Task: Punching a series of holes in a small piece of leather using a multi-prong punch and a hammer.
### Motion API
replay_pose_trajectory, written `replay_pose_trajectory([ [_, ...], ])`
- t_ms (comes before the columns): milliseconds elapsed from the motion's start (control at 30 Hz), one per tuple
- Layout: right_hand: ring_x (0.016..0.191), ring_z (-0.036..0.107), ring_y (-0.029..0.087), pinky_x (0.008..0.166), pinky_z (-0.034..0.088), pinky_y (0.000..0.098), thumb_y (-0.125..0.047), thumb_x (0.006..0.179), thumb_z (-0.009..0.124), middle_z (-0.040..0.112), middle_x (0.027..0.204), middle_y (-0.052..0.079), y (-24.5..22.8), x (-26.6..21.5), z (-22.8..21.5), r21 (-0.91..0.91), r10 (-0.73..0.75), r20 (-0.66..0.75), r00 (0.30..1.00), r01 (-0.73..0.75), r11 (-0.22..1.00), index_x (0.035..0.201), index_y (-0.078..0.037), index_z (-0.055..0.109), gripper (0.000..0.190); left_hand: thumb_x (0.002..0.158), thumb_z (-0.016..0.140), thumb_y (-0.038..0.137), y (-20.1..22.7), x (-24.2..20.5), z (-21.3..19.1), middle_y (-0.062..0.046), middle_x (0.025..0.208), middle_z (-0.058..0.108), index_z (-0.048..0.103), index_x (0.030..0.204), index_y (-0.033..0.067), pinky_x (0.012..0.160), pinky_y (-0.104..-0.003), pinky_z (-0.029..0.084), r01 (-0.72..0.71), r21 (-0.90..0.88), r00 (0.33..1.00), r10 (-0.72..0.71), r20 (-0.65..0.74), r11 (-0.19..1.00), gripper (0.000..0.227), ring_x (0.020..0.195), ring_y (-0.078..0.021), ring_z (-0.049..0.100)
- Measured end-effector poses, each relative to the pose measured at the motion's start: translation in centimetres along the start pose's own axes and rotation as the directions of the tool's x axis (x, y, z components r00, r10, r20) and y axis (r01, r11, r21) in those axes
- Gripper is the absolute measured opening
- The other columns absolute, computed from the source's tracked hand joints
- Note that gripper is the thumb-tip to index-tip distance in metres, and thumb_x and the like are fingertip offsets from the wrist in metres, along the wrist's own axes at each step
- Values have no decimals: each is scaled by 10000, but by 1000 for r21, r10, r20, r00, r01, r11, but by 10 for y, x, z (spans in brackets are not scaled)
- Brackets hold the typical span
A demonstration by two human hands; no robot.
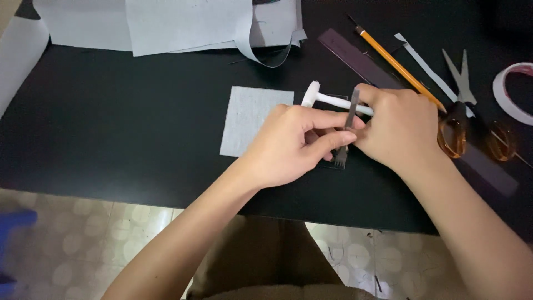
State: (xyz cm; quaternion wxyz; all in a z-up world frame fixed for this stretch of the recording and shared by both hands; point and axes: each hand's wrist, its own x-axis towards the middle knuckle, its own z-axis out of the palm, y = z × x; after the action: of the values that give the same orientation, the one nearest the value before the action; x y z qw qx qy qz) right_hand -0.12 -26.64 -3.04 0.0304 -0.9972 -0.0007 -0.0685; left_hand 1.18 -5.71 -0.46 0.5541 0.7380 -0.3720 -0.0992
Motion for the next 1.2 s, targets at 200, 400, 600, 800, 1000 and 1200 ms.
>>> replay_pose_trajectory([
  [200,662,641,367,543,440,472,-546,788,671,635,668,36,5,0,4,-19,-16,-9,1000,16,1000,884,-270,622,297,989,641,285,1,0,-1,62,708,755,762,1139,193,642,-170,456,-23,98,1000,21,17,995,214,573,-4,616],
  [400,633,620,400,529,405,473,-483,826,619,612,634,55,3,-1,2,-5,-17,-8,1000,17,1000,824,-223,582,263,998,618,294,3,-1,0,96,706,749,766,1123,206,595,-189,425,-36,139,999,34,13,990,214,521,-22,537],
  [600,588,573,382,518,375,466,-484,872,575,577,629,49,5,0,2,-33,-42,1,999,42,999,788,-179,510,323,1014,597,292,3,0,0,118,729,729,764,1098,222,555,-214,371,-83,181,996,79,27,980,200,507,-62,419],
  [800,538,511,350,502,327,440,-388,847,564,511,579,41,6,-1,6,-12,-41,-38,998,40,999,760,-184,496,232,1027,584,271,1,-1,1,110,837,775,748,1106,219,590,-223,416,-134,212,991,133,21,968,189,506,-73,472],
  [1000,528,526,310,483,341,417,-488,918,603,513,579,27,8,-1,7,-10,-73,-46,996,73,997,770,-207,531,326,1016,599,281,-4,-2,4,115,1070,775,746,1061,183,661,-245,504,-171,239,985,174,6,956,182,592,-74,671],
  [1200,519,499,254,483,338,395,-552,660,771,472,519,18,7,1,10,30,13,19,1000,-14,999,811,-228,583,405,1028,582,191,0,-4,2,82,941,723,525,740,99,587,-241,444,-309,221,951,307,41,925,308,564,-94,561],
])
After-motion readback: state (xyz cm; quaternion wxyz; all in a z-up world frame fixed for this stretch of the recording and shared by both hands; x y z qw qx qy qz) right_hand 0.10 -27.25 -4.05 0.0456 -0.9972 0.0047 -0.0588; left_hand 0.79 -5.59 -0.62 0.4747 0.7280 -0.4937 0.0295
